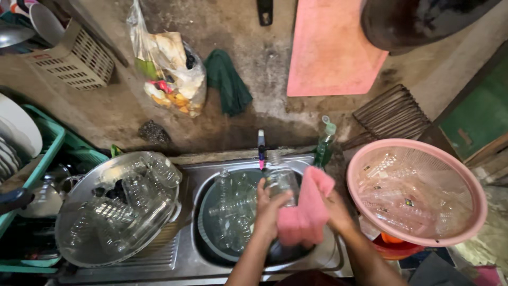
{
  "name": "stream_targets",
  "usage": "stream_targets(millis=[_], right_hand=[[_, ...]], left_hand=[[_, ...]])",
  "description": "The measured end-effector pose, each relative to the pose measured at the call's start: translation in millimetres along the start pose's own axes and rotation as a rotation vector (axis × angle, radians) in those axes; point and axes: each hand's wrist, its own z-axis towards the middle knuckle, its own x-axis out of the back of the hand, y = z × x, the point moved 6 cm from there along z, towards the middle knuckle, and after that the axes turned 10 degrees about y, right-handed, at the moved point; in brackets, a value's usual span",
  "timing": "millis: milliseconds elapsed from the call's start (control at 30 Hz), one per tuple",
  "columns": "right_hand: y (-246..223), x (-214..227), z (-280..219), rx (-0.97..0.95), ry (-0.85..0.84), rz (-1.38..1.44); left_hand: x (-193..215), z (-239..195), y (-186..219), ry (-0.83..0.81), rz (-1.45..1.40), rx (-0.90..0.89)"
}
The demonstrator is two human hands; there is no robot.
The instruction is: The person washes clear plastic bottles one by one using a pink cloth and running water at a kitchen sink. Each bottle is scrubbed, rinsed, and placed into a pink colander. The person repeats this process for multiple bottles throughout the clip.
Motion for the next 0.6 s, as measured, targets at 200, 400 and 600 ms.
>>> stream_targets(millis=[200,400,600], right_hand=[[-73,-17,-24,-0.135,-0.082,0.408],[-137,-23,-29,0.000,-0.183,0.511],[-113,-40,26,0.233,0.068,-0.796]], left_hand=[[33,23,-2,-0.054,-0.253,0.208],[17,21,-8,-0.133,-0.303,0.248],[-1,14,-20,-0.281,-0.614,0.291]])
